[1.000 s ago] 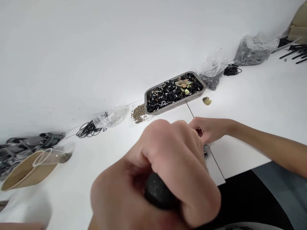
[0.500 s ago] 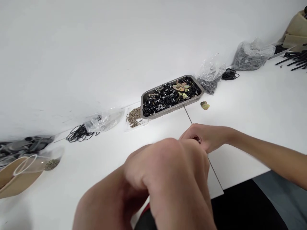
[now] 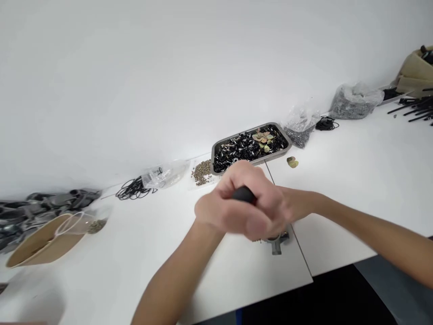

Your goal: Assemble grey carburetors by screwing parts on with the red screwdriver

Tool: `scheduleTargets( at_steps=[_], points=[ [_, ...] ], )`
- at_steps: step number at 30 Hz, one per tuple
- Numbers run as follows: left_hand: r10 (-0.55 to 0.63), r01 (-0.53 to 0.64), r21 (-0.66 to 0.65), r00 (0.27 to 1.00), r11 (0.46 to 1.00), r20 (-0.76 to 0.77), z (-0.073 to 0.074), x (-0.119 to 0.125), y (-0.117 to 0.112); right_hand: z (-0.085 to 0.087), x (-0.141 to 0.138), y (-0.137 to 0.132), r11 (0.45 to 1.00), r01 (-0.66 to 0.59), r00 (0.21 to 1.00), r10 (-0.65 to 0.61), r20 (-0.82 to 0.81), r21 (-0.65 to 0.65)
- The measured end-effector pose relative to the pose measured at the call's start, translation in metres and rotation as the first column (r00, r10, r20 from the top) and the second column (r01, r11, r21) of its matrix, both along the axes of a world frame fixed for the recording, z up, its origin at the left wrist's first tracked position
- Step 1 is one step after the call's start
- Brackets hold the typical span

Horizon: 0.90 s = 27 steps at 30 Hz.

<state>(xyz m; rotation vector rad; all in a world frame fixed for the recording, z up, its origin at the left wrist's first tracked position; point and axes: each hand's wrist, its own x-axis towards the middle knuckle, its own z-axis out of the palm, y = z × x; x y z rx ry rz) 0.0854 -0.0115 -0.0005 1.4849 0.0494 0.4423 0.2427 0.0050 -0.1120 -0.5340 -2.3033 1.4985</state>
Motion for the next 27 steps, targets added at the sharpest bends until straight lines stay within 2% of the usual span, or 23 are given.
scheduleTargets(
  at_steps=[1,2,4,5,7,9,10,11,13,14,16,17,19,21,24,27],
  points=[
    [0.004,-0.002,-0.040,0.999,0.999,0.048,0.003,-0.002,0.005,0.001,0.000,0.000,1.000,0.010,1.000,-0.010,0.001,-0.011],
    [0.084,-0.077,-0.073,0.993,0.994,0.088,0.006,-0.007,0.009,0.002,0.000,-0.001,1.000,0.022,1.000,-0.022,-0.003,-0.020],
    [0.310,-0.299,-0.095,0.943,0.949,0.125,0.012,-0.028,0.014,0.006,0.001,-0.003,0.998,0.038,0.999,-0.038,-0.012,-0.042],
    [0.431,-0.423,-0.085,0.894,0.902,0.120,0.013,-0.041,0.016,0.007,0.001,-0.004,0.998,0.042,0.999,-0.042,-0.013,-0.045],
    [0.650,-0.653,0.006,0.756,0.758,0.077,0.010,-0.066,0.019,0.009,0.002,-0.006,0.998,0.046,0.999,-0.046,-0.001,-0.031],
    [0.814,-0.788,0.248,0.580,0.564,-0.010,-0.005,-0.085,0.025,0.010,0.003,-0.006,0.999,0.043,0.999,-0.042,0.017,-0.022],
    [0.866,-0.769,0.428,0.495,0.475,-0.071,-0.018,-0.091,0.028,0.010,0.004,-0.007,0.999,0.040,0.999,-0.040,0.029,-0.017],
    [0.886,-0.661,0.608,0.431,0.439,-0.172,-0.034,-0.095,0.032,0.010,0.004,-0.007,0.999,0.041,0.998,-0.041,0.043,-0.012],
    [0.903,-0.347,0.844,0.287,0.410,-0.320,-0.070,-0.096,0.039,0.012,0.005,-0.009,0.999,0.054,0.995,-0.054,0.086,0.005],
    [0.906,-0.163,0.898,0.195,0.408,-0.377,-0.089,-0.094,0.041,0.014,0.004,-0.011,0.997,0.067,0.991,-0.070,0.114,0.027],
    [0.916,-0.081,0.915,0.115,0.395,-0.385,-0.119,-0.089,0.045,0.018,0.002,-0.018,0.988,0.089,0.979,-0.111,0.174,0.128],
    [0.925,-0.058,0.925,0.085,0.377,-0.371,-0.129,-0.087,0.046,0.021,0.000,-0.023,0.972,0.093,0.968,-0.139,0.209,0.215],
    [0.930,-0.025,0.931,0.060,0.364,-0.362,-0.140,-0.084,0.047,0.025,-0.005,-0.035,0.908,0.077,0.934,-0.210,0.288,0.412],
    [0.931,-0.006,0.931,0.045,0.364,-0.363,-0.140,-0.084,0.046,0.027,-0.009,-0.046,0.842,0.048,0.892,-0.278,0.358,0.537],
    [0.926,0.010,0.926,0.041,0.376,-0.376,-0.135,-0.088,0.045,0.023,-0.006,-0.053,0.814,0.038,0.864,-0.319,0.391,0.580],
    [0.919,0.016,0.921,0.059,0.389,-0.389,-0.133,-0.091,0.045,0.014,0.005,-0.049,0.782,0.062,0.866,-0.351,0.356,0.620]
  ],
)
